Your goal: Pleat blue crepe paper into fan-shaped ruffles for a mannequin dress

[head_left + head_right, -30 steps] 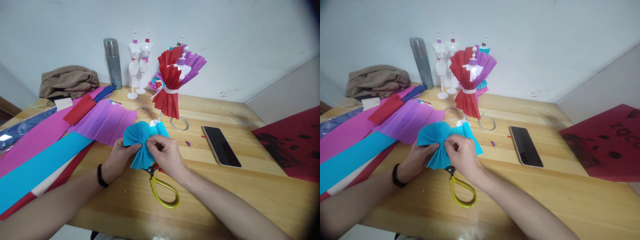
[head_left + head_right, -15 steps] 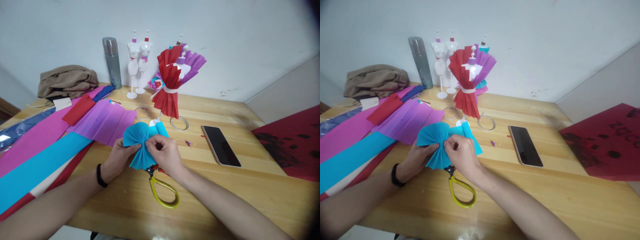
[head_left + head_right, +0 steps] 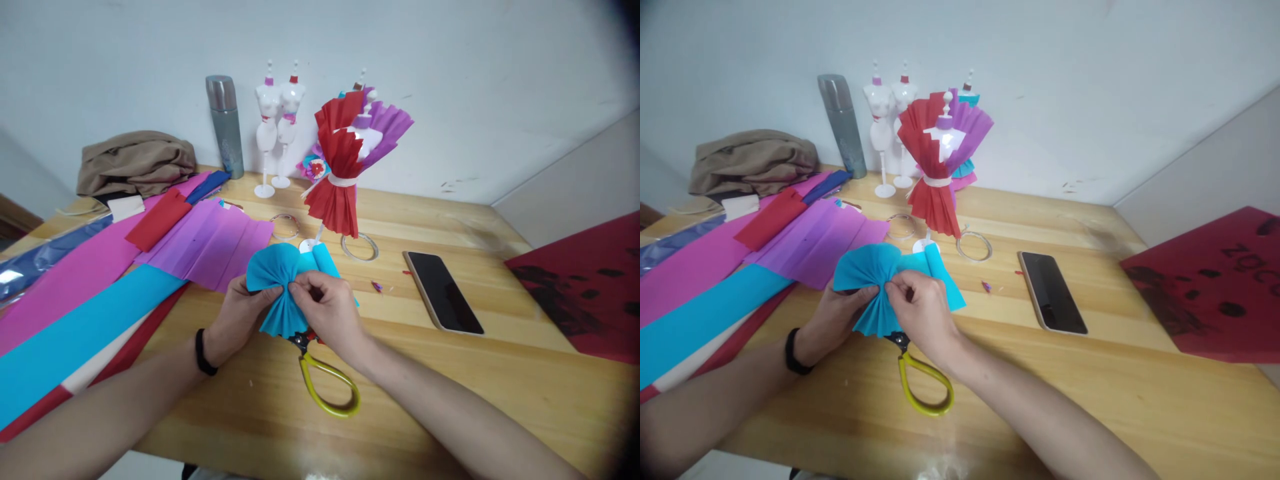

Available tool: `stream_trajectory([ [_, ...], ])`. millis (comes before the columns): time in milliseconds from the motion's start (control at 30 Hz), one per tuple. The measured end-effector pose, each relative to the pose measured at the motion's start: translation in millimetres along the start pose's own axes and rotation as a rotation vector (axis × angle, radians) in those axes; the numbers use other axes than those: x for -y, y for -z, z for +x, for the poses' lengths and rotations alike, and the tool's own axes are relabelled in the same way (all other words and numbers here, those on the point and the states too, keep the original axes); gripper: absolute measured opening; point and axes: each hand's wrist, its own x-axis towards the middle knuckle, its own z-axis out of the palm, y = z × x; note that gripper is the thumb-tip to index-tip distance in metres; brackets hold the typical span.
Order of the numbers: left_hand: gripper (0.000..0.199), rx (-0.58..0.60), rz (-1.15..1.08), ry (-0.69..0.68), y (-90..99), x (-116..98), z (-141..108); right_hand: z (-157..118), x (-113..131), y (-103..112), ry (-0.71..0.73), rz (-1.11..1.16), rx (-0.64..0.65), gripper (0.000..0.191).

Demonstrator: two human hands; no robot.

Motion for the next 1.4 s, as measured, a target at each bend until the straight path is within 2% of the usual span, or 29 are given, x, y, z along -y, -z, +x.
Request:
stream_trajectory([
  [467,0.023,0.032,0.017,-0.005,2.1,1,1,3,1,6,0.161,-0.065,-0.012,0.021],
  [633,0.027,0.015,-0.019,0.018,0.1,0,0,5,-1,5,0.036,0.021,-0.021,0.017],
  [767,0.032,0.078,-0.103,0.124,-2.6,-5,3,11,-4,6,-0.175,0.202,0.1,0.018],
  [833,0.034,0.127,-0.121,0.169,-1.2,-5,5,13,-5,8,-0.233,0.261,0.162,0.019],
  [1000,0.032,0.201,-0.104,0.2,4.8,-4,9,16,-4,12,-0.253,0.29,0.18,0.017],
  [1200,0.032,0.22,-0.114,0.196,4.8,-5,8,15,-2,12,-0.255,0.269,0.166,0.017],
  [1400,0.029,0.191,-0.105,0.175,2.1,-6,7,13,1,12,-0.23,0.181,0.135,0.019],
])
